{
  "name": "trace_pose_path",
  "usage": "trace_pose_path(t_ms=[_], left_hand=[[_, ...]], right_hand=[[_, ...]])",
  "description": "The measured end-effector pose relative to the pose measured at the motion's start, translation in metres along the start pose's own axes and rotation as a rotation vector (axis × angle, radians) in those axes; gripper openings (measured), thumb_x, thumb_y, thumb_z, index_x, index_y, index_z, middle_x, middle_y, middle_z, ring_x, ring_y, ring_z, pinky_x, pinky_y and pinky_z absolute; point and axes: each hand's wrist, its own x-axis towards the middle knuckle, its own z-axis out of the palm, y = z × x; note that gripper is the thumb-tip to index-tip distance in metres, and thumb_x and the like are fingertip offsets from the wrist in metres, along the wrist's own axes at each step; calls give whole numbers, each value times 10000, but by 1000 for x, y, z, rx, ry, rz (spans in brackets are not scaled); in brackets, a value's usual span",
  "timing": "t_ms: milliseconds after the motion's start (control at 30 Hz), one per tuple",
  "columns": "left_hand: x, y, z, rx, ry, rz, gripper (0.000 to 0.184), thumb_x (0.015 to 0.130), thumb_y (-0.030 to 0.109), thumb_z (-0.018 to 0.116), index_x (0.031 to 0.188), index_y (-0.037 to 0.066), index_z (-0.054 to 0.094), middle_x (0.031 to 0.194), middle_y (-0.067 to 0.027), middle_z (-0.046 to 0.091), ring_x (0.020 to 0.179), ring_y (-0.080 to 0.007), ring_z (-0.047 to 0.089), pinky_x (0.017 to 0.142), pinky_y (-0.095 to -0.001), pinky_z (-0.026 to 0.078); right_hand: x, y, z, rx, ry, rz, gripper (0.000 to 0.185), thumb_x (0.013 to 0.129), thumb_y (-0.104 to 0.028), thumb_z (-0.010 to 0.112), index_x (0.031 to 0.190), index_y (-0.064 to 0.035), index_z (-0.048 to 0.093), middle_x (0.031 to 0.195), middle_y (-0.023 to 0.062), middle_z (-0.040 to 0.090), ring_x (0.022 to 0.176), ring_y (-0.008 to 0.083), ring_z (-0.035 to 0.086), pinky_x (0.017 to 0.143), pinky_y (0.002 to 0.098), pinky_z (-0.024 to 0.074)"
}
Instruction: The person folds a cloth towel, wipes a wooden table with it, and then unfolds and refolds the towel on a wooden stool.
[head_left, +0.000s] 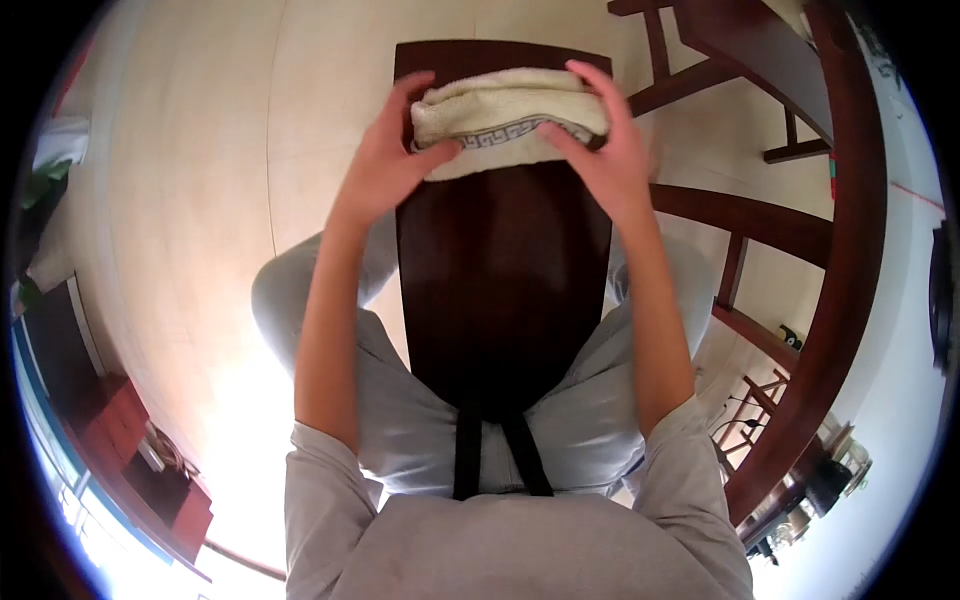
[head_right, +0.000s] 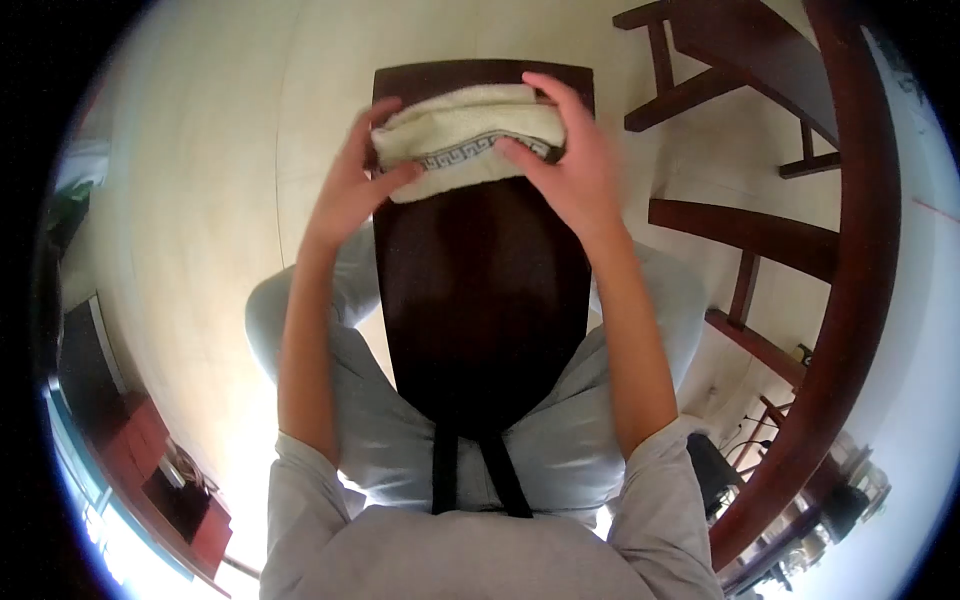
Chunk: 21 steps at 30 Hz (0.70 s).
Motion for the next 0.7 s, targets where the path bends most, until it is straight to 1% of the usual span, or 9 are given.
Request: trace_pose_path(t_ms=[67, 100, 233, 333, 367, 500, 533, 633, 700], left_hand=[[3, -36, 6, 347, 37, 82, 733, 810, 118, 771, 1453, 76, 421, 1289, -196, 601, 1222, -366, 579, 1035, -403, 473], [5, -42, 8, 350, 37, 98, 727, 816, 139, 763, 1452, 65, 418, 1311, -199, 588, 1246, -374, 559, 1055, -418, 455], [2, -33, 6, 347, -3, 139, 669, 804, 140, 751, 1393, 65, 444, 1368, -183, 553, 1302, -381, 508, 1076, -437, 435], [-7, -24, 15, 492, -24, 265, 646, 742, 129, 773, 1314, 77, 478, 1330, -156, 568, 1261, -404, 515, 1051, -455, 454], [-12, -24, 17, 567, -26, 327, 670, 697, 115, 787, 1295, 95, 485, 1281, -148, 583, 1228, -408, 527, 1025, -473, 468], [-38, 11, 25, 618, -144, 194, 767, 669, 90, 801, 1368, 148, 490, 1229, -187, 634, 1137, -440, 594, 970, -499, 503], [-44, -4, 28, 650, -150, 192, 727, 668, 113, 816, 1332, 155, 524, 1216, -188, 632, 1117, -443, 601, 943, -506, 513], [-88, 13, 42, 887, -175, 144, 567, 699, 157, 785, 1228, 128, 583, 1129, -222, 619, 1053, -459, 612, 867, -540, 521], [-97, -33, 35, 838, -317, 91, 552, 655, 173, 785, 1167, 98, 594, 1090, -230, 638, 1069, -460, 614, 883, -537, 509]], right_hand=[[-7, 16, 8, -98, -204, 182, 694, 835, -156, 816, 1439, -78, 484, 1396, 114, 581, 1269, 262, 571, 1102, 372, 416], [-7, 15, 9, -104, -208, 167, 757, 826, -200, 808, 1469, -82, 426, 1391, 167, 562, 1296, 362, 532, 1101, 426, 421], [-14, 15, 9, -102, -173, 165, 839, 727, -88, 840, 1466, -86, 442, 1431, 156, 554, 1331, 357, 519, 1130, 449, 409], [-44, 4, 10, -304, -175, 128, 751, 639, -155, 856, 1328, -85, 564, 1219, 180, 628, 1168, 393, 579, 1034, 463, 465], [-55, -1, 15, -385, -182, 123, 687, 661, -174, 852, 1288, -78, 588, 1130, 181, 627, 1106, 403, 590, 975, 476, 487], [-92, -12, 21, -438, -134, 67, 602, 692, -138, 762, 1266, -137, 582, 1060, 161, 624, 1024, 389, 610, 893, 484, 506], [-102, -6, 25, -409, -154, 19, 622, 688, -134, 756, 1279, -140, 563, 1061, 163, 615, 1017, 396, 604, 891, 483, 505], [-137, -30, 28, -513, -224, 76, 585, 709, -92, 699, 1269, -121, 535, 1098, 185, 584, 1003, 407, 593, 876, 488, 502], [-157, -33, 38, -668, -379, 118, 633, 684, -106, 709, 1288, -100, 519, 1122, 192, 579, 1022, 388, 600, 850, 503, 512]])
